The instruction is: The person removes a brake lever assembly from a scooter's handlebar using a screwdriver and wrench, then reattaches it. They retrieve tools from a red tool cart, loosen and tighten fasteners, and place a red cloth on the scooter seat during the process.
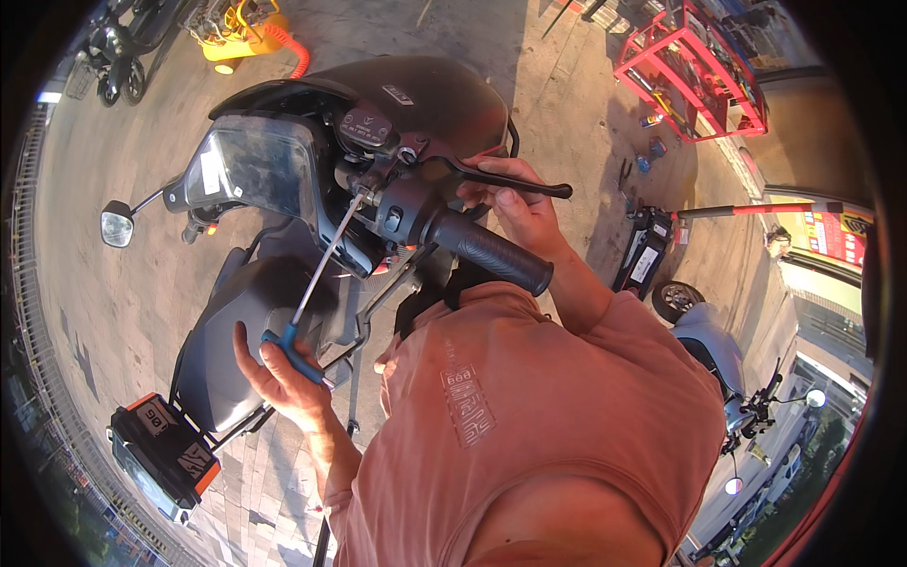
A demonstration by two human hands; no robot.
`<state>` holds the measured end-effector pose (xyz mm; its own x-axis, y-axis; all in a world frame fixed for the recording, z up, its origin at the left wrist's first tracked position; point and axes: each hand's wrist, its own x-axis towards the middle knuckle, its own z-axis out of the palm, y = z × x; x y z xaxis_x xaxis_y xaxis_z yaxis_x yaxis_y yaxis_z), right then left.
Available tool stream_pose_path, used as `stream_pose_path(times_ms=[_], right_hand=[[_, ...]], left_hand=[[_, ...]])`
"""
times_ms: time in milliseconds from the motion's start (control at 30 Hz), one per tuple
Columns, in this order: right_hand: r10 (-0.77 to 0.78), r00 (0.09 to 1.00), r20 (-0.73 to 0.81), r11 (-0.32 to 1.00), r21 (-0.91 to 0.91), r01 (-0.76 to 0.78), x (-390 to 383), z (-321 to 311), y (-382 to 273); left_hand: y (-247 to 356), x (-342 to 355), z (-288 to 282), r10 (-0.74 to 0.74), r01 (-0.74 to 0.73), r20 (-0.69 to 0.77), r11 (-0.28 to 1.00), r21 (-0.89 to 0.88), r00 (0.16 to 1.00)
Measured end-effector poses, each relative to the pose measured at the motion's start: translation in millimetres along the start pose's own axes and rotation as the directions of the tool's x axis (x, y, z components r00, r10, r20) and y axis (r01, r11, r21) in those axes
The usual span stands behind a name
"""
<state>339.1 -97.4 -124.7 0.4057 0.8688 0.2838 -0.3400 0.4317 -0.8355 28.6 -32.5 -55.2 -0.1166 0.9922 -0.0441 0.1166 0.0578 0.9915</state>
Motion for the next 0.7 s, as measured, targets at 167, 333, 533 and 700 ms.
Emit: stream_pose_path(times_ms=[167, 333, 533, 700], right_hand=[[0.099, 0.995, -0.018, 0.995, 0.036, -0.098, 17.7, 14.0, 8.8], [0.02, 1.0, 0.005, 0.992, -0.123, -0.019, 31.5, 10.7, 9.6], [-0.051, 0.999, 0.015, 0.981, -0.185, 0.053, 29.8, 9.0, 12.8], [-0.089, 0.996, 0.031, 0.975, -0.201, 0.093, 32.2, 8.3, 14.0]], left_hand=[[4.8, -6.1, -21.2, 0.027, -0.012, 0.369, 0.999, -0.044, 0.929], [8.9, -10.6, -46.4, 0.026, 0.022, 0.627, 0.997, -0.069, 0.779], [3.3, -19.1, -35.7, 0.166, -0.53, 0.633, 0.724, 0.443, 0.756], [10.4, -17.3, -29.9, 0.066, -0.335, 0.546, 0.849, 0.41, 0.835]])
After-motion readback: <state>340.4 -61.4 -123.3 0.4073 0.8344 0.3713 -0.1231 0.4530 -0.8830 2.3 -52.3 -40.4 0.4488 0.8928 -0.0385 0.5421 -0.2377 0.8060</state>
